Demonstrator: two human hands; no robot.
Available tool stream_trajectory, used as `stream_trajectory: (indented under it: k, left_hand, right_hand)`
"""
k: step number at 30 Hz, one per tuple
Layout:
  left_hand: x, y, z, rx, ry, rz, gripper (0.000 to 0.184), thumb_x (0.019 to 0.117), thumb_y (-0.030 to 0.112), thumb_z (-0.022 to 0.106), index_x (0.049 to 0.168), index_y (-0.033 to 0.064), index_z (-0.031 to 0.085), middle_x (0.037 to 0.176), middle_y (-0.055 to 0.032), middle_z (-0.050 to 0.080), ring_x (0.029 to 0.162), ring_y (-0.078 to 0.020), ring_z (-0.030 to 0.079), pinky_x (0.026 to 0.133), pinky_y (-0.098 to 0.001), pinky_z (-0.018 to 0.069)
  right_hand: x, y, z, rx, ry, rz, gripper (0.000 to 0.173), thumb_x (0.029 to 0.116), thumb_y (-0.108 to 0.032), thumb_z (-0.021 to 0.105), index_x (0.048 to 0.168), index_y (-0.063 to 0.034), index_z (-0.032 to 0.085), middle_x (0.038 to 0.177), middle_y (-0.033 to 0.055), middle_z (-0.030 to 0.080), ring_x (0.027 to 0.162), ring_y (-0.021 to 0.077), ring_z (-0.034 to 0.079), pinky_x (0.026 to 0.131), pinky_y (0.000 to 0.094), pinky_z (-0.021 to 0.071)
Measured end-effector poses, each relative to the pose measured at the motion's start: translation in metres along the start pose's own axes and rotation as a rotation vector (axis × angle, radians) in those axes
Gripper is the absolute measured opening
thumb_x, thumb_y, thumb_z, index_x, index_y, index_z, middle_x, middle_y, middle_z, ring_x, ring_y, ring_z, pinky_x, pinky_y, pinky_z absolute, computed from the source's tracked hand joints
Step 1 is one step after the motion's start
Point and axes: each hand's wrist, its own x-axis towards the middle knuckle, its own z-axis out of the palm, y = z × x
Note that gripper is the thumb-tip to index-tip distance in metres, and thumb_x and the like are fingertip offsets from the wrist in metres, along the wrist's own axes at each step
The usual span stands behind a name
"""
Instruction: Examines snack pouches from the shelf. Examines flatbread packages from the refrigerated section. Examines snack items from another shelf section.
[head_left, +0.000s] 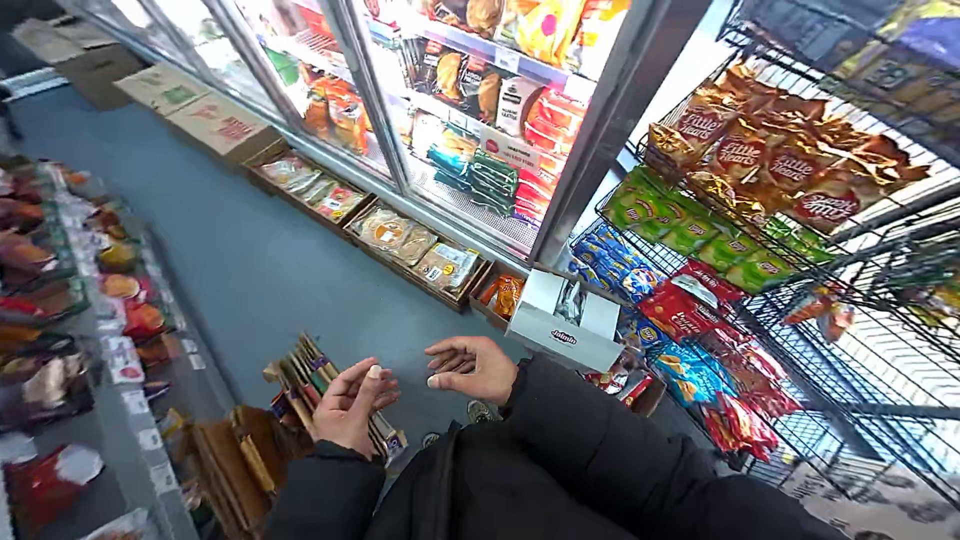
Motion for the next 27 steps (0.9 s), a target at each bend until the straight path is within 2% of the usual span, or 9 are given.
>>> stream_trajectory:
  k: [5,8,12,14,17,21,27]
  left_hand:
    - [0.004,0.018,-0.006,-0.045,-0.082,0.053,0.032,0.0960,0.009,0.062,0.124,-0.0049,0.061,0.100,-0.0130,0.073,0.081,-0.0236,0.075,0.065,-0.0384,0.0651]
    - [0.003,0.030,-0.024,-0.087,-0.104,0.082,0.030,0.0983,0.008,0.061,0.125,-0.0045,0.060,0.101,-0.0123,0.074,0.082,-0.0238,0.075,0.067,-0.0394,0.0656]
    - [0.007,0.049,-0.039,-0.138,-0.122,0.092,0.029,0.1000,0.006,0.060,0.127,-0.0040,0.059,0.101,-0.0110,0.074,0.082,-0.0225,0.075,0.069,-0.0390,0.0654]
    - [0.007,0.051,-0.047,-0.158,-0.094,0.082,0.032,0.0987,0.008,0.061,0.127,-0.0055,0.059,0.102,-0.0136,0.073,0.082,-0.0239,0.075,0.068,-0.0388,0.0649]
    - [0.010,0.045,-0.066,-0.208,-0.079,0.110,0.030,0.0977,0.008,0.061,0.124,-0.0059,0.061,0.101,-0.0164,0.073,0.081,-0.0266,0.075,0.067,-0.0391,0.0649]
    - [0.014,0.031,-0.098,-0.245,-0.036,0.118,0.026,0.0969,0.006,0.061,0.121,-0.0043,0.063,0.099,-0.0163,0.074,0.078,-0.0262,0.075,0.066,-0.0384,0.0649]
    - [0.014,0.018,-0.131,-0.246,0.056,0.081,0.028,0.0984,0.007,0.060,0.123,-0.0054,0.062,0.099,-0.0157,0.073,0.077,-0.0245,0.074,0.064,-0.0364,0.0645]
  right_hand:
    - [-0.003,-0.019,0.001,-0.020,0.161,-0.075,0.042,0.0927,-0.018,0.075,0.129,0.0001,0.066,0.113,0.0106,0.074,0.100,0.0168,0.073,0.088,0.0346,0.0611]
    - [-0.003,-0.037,0.013,-0.037,0.231,-0.157,0.037,0.0939,-0.018,0.073,0.126,-0.0004,0.067,0.109,0.0073,0.076,0.095,0.0148,0.074,0.084,0.0331,0.0621]
    - [0.007,-0.054,0.029,-0.052,0.284,-0.238,0.033,0.0940,-0.015,0.072,0.123,0.0003,0.068,0.107,0.0076,0.076,0.090,0.0148,0.074,0.080,0.0331,0.0629]
    - [0.010,-0.056,0.041,-0.067,0.260,-0.191,0.033,0.0947,-0.016,0.072,0.124,0.0001,0.068,0.108,0.0082,0.076,0.091,0.0153,0.074,0.082,0.0330,0.0627]
    - [0.015,-0.043,0.057,-0.078,0.246,-0.114,0.029,0.0939,-0.019,0.073,0.118,-0.0028,0.072,0.103,0.0082,0.077,0.089,0.0176,0.075,0.082,0.0350,0.0638]
    - [0.020,-0.024,0.075,-0.109,0.202,-0.013,0.027,0.0936,-0.019,0.074,0.116,-0.0027,0.072,0.101,0.0085,0.077,0.087,0.0175,0.075,0.082,0.0350,0.0636]
    - [0.034,-0.001,0.092,-0.092,0.154,0.148,0.027,0.0941,-0.018,0.074,0.116,-0.0021,0.072,0.102,0.0093,0.076,0.087,0.0176,0.075,0.081,0.0357,0.0636]
